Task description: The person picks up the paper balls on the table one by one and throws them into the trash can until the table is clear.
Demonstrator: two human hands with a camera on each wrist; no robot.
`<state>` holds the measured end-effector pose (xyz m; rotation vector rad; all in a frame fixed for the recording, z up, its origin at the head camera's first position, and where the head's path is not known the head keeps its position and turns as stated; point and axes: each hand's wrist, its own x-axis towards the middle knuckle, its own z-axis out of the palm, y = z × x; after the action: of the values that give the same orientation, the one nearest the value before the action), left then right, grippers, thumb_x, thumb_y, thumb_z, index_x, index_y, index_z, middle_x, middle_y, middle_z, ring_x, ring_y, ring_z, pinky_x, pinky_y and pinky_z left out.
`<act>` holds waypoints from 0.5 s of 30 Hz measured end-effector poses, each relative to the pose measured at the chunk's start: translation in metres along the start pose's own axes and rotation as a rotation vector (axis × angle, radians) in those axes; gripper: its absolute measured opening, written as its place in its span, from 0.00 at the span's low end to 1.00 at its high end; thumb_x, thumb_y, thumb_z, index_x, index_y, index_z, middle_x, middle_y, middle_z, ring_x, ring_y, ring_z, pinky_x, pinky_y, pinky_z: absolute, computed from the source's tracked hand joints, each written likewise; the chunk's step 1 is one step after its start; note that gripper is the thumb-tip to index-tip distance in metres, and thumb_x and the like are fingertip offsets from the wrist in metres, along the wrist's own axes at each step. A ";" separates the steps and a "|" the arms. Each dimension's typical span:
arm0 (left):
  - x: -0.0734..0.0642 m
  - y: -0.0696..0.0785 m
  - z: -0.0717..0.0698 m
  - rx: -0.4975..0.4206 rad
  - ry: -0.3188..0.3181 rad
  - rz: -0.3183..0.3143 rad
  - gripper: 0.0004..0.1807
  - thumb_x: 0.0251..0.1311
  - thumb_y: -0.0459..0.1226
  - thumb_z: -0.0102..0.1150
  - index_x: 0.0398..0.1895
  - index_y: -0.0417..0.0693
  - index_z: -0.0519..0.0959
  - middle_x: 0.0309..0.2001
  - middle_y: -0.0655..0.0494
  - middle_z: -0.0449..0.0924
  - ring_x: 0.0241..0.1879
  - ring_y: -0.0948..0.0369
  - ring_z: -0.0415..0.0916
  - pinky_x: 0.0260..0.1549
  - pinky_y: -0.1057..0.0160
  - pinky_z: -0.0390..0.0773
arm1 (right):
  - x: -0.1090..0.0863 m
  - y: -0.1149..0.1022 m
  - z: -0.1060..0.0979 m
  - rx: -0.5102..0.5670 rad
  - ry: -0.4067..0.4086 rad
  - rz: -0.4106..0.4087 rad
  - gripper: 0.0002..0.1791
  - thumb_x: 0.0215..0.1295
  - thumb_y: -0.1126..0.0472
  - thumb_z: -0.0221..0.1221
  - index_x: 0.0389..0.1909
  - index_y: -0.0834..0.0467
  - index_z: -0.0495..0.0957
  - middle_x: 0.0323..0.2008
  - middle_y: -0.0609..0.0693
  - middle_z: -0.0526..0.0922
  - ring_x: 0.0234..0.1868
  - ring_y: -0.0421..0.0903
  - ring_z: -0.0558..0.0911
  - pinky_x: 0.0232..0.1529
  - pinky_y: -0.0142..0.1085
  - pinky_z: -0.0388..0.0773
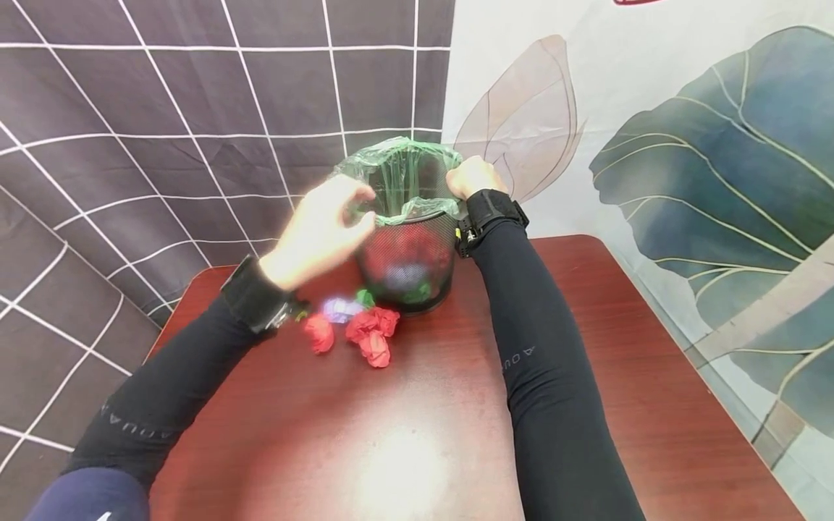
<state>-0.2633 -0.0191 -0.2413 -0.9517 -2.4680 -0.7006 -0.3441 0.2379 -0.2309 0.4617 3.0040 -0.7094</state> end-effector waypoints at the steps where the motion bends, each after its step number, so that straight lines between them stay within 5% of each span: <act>1: -0.009 0.000 0.001 0.001 0.013 0.013 0.16 0.62 0.41 0.58 0.51 0.46 0.79 0.49 0.51 0.81 0.51 0.55 0.76 0.56 0.56 0.73 | -0.001 0.000 -0.001 -0.001 0.001 -0.002 0.21 0.66 0.54 0.39 0.45 0.61 0.76 0.64 0.64 0.75 0.32 0.52 0.80 0.37 0.40 0.77; 8: -0.070 0.001 0.019 0.018 -0.016 0.060 0.12 0.61 0.41 0.59 0.46 0.49 0.80 0.44 0.56 0.79 0.46 0.56 0.75 0.46 0.55 0.77 | -0.003 -0.001 -0.003 0.003 -0.002 -0.008 0.25 0.67 0.54 0.39 0.53 0.64 0.76 0.65 0.64 0.74 0.48 0.56 0.82 0.44 0.41 0.78; 11: -0.090 -0.002 0.036 0.041 -0.099 0.049 0.14 0.59 0.42 0.61 0.47 0.50 0.80 0.46 0.57 0.79 0.45 0.58 0.75 0.41 0.55 0.79 | -0.001 -0.001 -0.002 0.001 0.001 -0.003 0.25 0.68 0.54 0.39 0.53 0.65 0.76 0.64 0.67 0.74 0.30 0.49 0.85 0.34 0.37 0.79; 15: -0.111 -0.008 0.060 0.106 -0.214 0.023 0.19 0.55 0.44 0.64 0.51 0.52 0.80 0.48 0.57 0.78 0.46 0.57 0.76 0.39 0.54 0.80 | 0.000 -0.002 -0.001 0.007 -0.009 0.008 0.26 0.68 0.54 0.39 0.53 0.66 0.76 0.64 0.69 0.74 0.09 0.42 0.76 0.20 0.36 0.77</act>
<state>-0.2034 -0.0450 -0.3499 -1.0619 -2.6435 -0.4762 -0.3444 0.2363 -0.2289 0.4693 2.9908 -0.7193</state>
